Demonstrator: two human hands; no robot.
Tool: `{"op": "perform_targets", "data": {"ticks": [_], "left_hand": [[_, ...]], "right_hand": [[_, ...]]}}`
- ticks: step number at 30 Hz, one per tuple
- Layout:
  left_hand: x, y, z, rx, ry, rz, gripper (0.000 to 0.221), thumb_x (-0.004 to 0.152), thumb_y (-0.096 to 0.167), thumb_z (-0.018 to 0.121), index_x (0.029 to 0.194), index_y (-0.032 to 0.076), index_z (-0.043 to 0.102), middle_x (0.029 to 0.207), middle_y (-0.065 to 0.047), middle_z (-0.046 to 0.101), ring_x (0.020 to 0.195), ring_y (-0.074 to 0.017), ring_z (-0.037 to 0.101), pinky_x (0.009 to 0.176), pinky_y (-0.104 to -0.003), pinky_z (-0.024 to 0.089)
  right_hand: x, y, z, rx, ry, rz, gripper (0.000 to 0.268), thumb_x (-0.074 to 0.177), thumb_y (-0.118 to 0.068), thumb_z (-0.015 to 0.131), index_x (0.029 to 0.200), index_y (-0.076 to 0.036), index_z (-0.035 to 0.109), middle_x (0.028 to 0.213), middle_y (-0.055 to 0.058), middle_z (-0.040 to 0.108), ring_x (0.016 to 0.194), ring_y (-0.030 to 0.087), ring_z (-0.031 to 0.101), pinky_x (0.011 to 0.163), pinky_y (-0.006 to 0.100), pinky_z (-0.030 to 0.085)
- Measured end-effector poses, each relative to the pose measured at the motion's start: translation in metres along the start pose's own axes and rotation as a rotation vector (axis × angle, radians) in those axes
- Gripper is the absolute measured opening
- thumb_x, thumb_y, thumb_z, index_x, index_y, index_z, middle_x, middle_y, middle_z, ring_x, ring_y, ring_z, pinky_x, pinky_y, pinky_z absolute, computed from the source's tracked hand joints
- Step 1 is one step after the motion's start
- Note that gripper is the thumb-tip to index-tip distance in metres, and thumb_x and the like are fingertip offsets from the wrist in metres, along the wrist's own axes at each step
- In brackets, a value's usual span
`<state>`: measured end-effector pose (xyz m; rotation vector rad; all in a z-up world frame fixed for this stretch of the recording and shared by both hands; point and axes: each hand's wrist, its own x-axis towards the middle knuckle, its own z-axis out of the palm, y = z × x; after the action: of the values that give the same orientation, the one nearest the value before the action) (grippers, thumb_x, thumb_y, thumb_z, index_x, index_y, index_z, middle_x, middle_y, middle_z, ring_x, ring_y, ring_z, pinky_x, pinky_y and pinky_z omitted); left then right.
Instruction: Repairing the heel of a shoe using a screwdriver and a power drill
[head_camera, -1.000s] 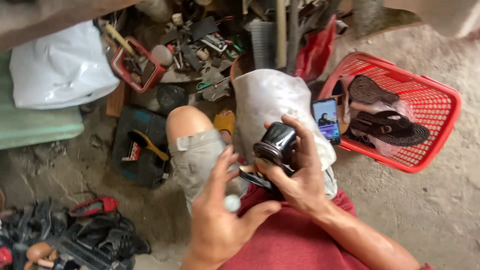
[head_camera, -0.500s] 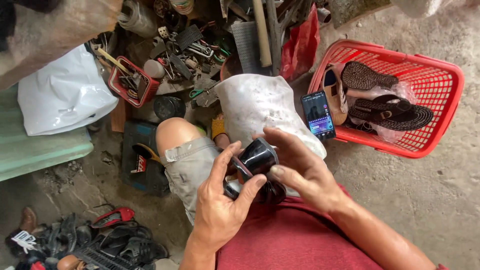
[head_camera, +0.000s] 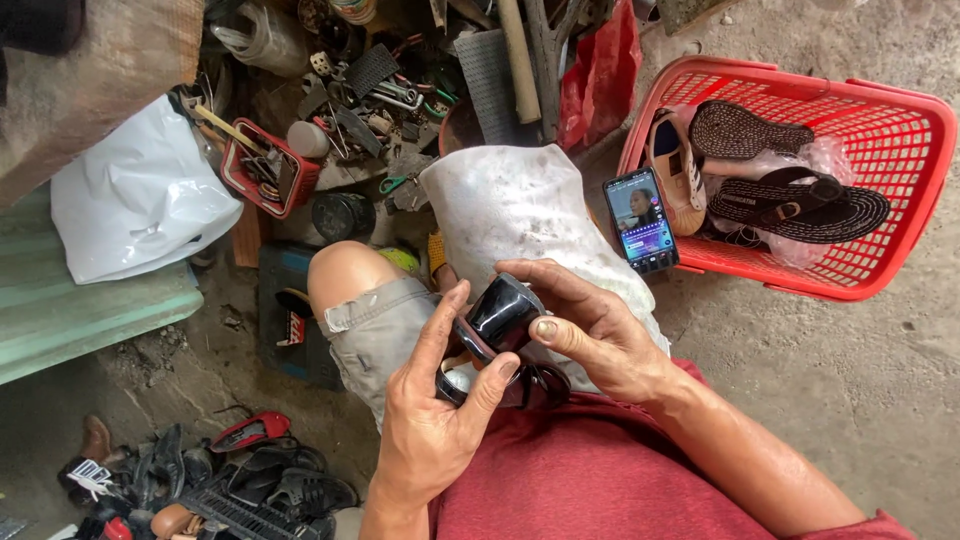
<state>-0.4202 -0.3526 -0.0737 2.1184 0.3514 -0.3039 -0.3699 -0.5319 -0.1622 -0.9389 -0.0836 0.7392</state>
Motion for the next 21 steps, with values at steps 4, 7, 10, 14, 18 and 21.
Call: {"op": "perform_targets", "data": {"ticks": [4,7,10,14,18,21], "left_hand": [[0.0010,-0.0015,-0.0009,0.004,-0.015,0.006,0.068,0.089,0.032,0.074,0.149,0.012,0.049,0.136,-0.011,0.072,0.100,-0.0151,0.078,0.093,-0.026,0.057],[0.0015,-0.0053,-0.0025,0.004,-0.038,0.021,0.070,0.090,0.031,0.073,0.152,0.012,0.045,0.146,-0.013,0.065,0.109,-0.0172,0.077,0.098,-0.027,0.055],[0.0027,-0.0070,-0.0038,-0.026,-0.059,0.054,0.071,0.092,0.028,0.072,0.154,0.009,0.041,0.150,-0.020,0.059,0.136,-0.0226,0.062,0.111,-0.030,0.046],[0.0035,-0.0072,-0.0050,-0.021,-0.068,0.038,0.072,0.093,0.027,0.071,0.154,0.008,0.040,0.153,-0.019,0.056,0.139,-0.0222,0.058,0.114,-0.030,0.043],[0.0037,-0.0018,-0.0050,-0.003,-0.046,-0.003,0.076,0.090,0.033,0.072,0.154,0.007,0.040,0.155,-0.015,0.054,0.142,-0.0197,0.054,0.114,-0.030,0.041],[0.0001,0.0005,0.0015,-0.053,-0.030,0.014,0.083,0.089,0.028,0.073,0.157,0.007,0.031,0.140,-0.011,0.064,0.122,-0.0173,0.065,0.104,-0.028,0.050]], "right_hand": [[0.0007,0.0013,-0.0016,-0.028,0.009,-0.023,0.063,0.098,-0.037,0.063,0.149,-0.003,0.050,0.142,0.009,0.055,0.132,0.019,0.054,0.115,0.034,0.039],[0.0028,0.0019,-0.0009,-0.048,-0.007,-0.052,0.062,0.100,-0.037,0.061,0.149,-0.002,0.049,0.137,0.009,0.055,0.127,0.018,0.056,0.112,0.033,0.041],[0.0029,-0.0008,0.0012,-0.107,-0.004,-0.066,0.061,0.101,-0.039,0.059,0.149,-0.003,0.049,0.134,0.010,0.055,0.123,0.018,0.056,0.108,0.032,0.044],[0.0025,-0.0015,0.0048,-0.112,0.013,-0.030,0.060,0.100,-0.036,0.059,0.149,-0.003,0.048,0.134,0.009,0.053,0.121,0.018,0.058,0.102,0.030,0.049],[0.0023,-0.0010,0.0066,-0.206,0.036,-0.051,0.057,0.102,-0.037,0.055,0.150,-0.006,0.049,0.131,0.007,0.054,0.121,0.017,0.055,0.104,0.029,0.043],[0.0064,0.0038,0.0080,-0.227,0.131,-0.046,0.054,0.104,-0.035,0.050,0.151,-0.007,0.048,0.135,0.007,0.057,0.126,0.016,0.053,0.112,0.030,0.036]]}}
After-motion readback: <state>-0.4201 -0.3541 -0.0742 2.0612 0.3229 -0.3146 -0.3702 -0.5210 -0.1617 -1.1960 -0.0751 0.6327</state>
